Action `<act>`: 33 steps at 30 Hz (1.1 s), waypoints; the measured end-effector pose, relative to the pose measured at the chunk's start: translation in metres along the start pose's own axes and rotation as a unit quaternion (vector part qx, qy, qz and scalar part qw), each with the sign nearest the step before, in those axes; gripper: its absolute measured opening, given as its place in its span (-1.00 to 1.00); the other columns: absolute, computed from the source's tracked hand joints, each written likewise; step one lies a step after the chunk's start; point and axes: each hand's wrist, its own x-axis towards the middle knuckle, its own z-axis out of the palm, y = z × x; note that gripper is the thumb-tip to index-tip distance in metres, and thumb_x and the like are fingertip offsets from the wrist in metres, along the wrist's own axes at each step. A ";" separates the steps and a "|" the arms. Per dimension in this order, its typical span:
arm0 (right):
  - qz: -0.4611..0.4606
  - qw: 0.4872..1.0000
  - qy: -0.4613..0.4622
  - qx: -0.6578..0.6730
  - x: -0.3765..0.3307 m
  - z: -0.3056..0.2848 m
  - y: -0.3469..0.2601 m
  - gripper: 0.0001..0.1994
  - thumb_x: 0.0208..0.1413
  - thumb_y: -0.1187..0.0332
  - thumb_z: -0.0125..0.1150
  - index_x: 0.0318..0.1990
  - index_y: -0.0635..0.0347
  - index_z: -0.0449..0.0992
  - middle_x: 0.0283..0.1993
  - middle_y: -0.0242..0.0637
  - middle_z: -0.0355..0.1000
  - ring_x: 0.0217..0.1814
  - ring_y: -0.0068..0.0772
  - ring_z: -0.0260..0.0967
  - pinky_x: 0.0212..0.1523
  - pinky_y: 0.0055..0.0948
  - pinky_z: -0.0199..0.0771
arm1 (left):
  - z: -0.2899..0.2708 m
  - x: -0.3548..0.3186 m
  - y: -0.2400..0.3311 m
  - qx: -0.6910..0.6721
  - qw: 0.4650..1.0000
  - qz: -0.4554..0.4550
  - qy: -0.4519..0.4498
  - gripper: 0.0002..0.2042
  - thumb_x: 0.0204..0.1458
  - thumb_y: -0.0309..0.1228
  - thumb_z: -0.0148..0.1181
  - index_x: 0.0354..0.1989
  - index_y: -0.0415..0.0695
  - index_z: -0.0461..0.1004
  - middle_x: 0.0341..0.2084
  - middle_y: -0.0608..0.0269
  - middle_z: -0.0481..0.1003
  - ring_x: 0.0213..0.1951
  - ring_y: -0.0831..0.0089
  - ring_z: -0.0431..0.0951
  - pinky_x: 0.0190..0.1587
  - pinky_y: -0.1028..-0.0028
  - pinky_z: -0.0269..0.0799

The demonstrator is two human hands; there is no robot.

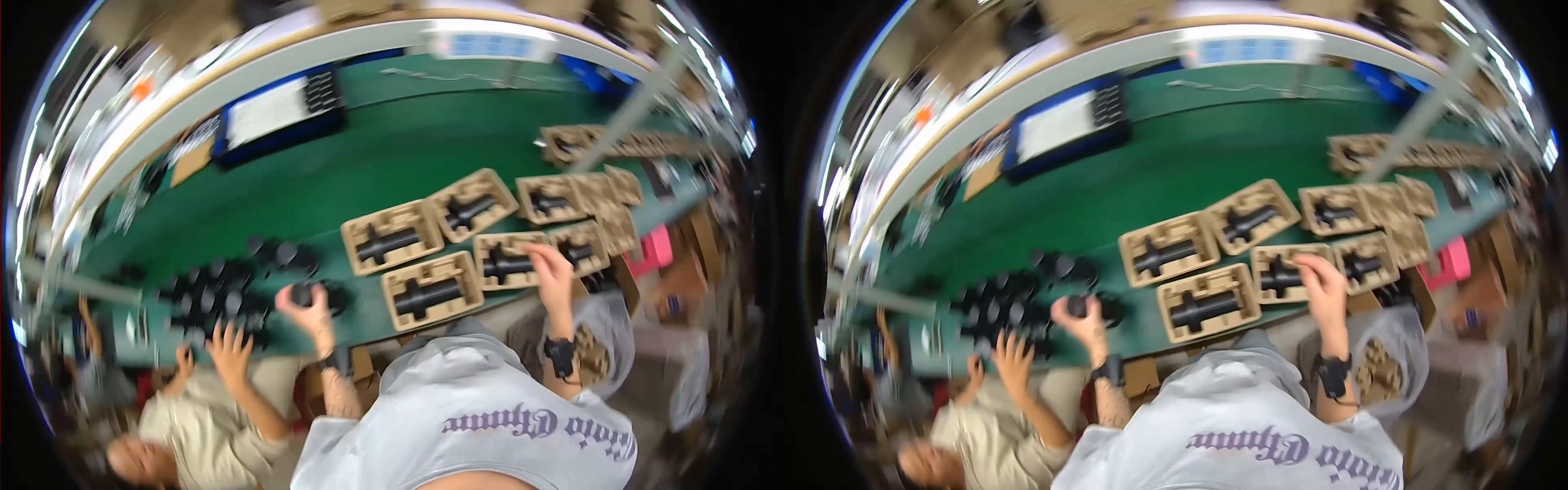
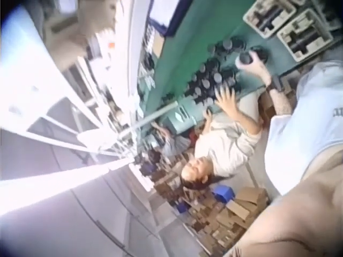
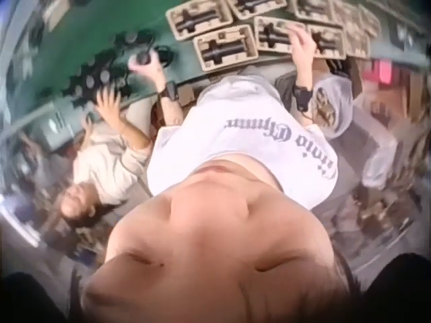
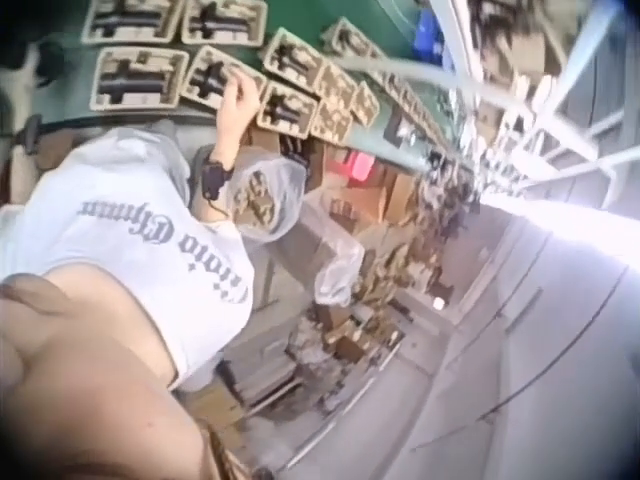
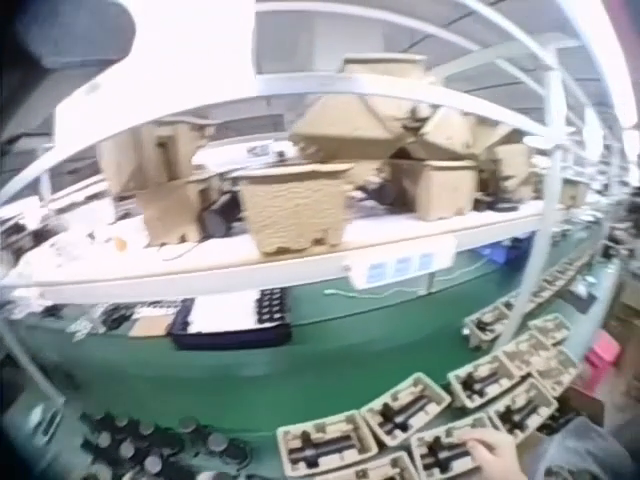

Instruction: Packing electronic components (cameras/lenses) into cardboard trays on a factory assembly line.

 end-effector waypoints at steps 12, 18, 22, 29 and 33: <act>-0.025 0.996 0.077 -0.041 -0.024 -0.027 0.005 -0.84 0.04 0.49 0.08 -0.24 0.25 0.55 -0.27 -0.23 0.52 -0.20 -0.36 0.47 -0.16 -0.46 0.42 | 0.014 0.137 0.040 0.207 0.877 0.091 -0.423 -0.27 -0.24 -0.32 0.34 0.24 0.02 0.23 -0.29 -0.07 0.43 -0.27 0.11 0.43 -0.14 0.28 0.35; 0.016 0.996 0.083 -0.036 -0.026 -0.035 -0.003 -0.84 0.06 0.47 0.07 -0.23 0.25 0.54 -0.30 -0.28 0.51 -0.24 -0.47 0.44 -0.25 -0.50 0.43 | 0.028 0.149 -0.011 0.289 0.786 0.071 -0.543 -0.48 -0.30 -0.30 0.28 -0.02 -0.05 0.49 -0.18 -0.10 0.51 -0.11 0.12 0.53 -0.02 0.32 0.40; -0.020 0.991 0.110 -0.067 -0.033 -0.048 0.007 -0.83 0.07 0.46 0.07 -0.23 0.25 0.56 -0.28 -0.27 0.52 -0.21 -0.47 0.47 -0.19 -0.52 0.43 | 0.038 0.134 0.010 0.379 0.763 0.155 -0.500 -0.55 -0.37 -0.31 0.26 -0.16 -0.07 0.55 -0.30 -0.06 0.55 -0.19 0.07 0.55 -0.11 0.27 0.46; -0.009 0.992 0.105 -0.071 -0.044 -0.063 0.009 -0.83 0.09 0.43 0.08 -0.22 0.26 0.54 -0.30 -0.23 0.54 -0.23 -0.47 0.48 -0.19 -0.49 0.45 | 0.026 0.159 0.007 0.284 0.785 0.180 -0.520 -0.52 -0.48 -0.29 0.31 -0.27 -0.26 0.55 -0.39 -0.05 0.56 -0.27 0.12 0.57 -0.16 0.33 0.45; 0.074 0.996 -0.049 0.032 -0.044 -0.034 0.008 -0.76 0.05 0.33 0.13 -0.17 0.26 0.53 -0.25 -0.20 0.53 -0.18 -0.35 0.48 -0.15 -0.44 0.44 | -0.044 0.137 0.105 0.193 0.836 0.013 -0.514 -0.63 0.03 -0.42 0.12 0.06 -0.11 0.39 -0.11 0.03 0.43 -0.16 0.19 0.44 -0.22 0.23 0.42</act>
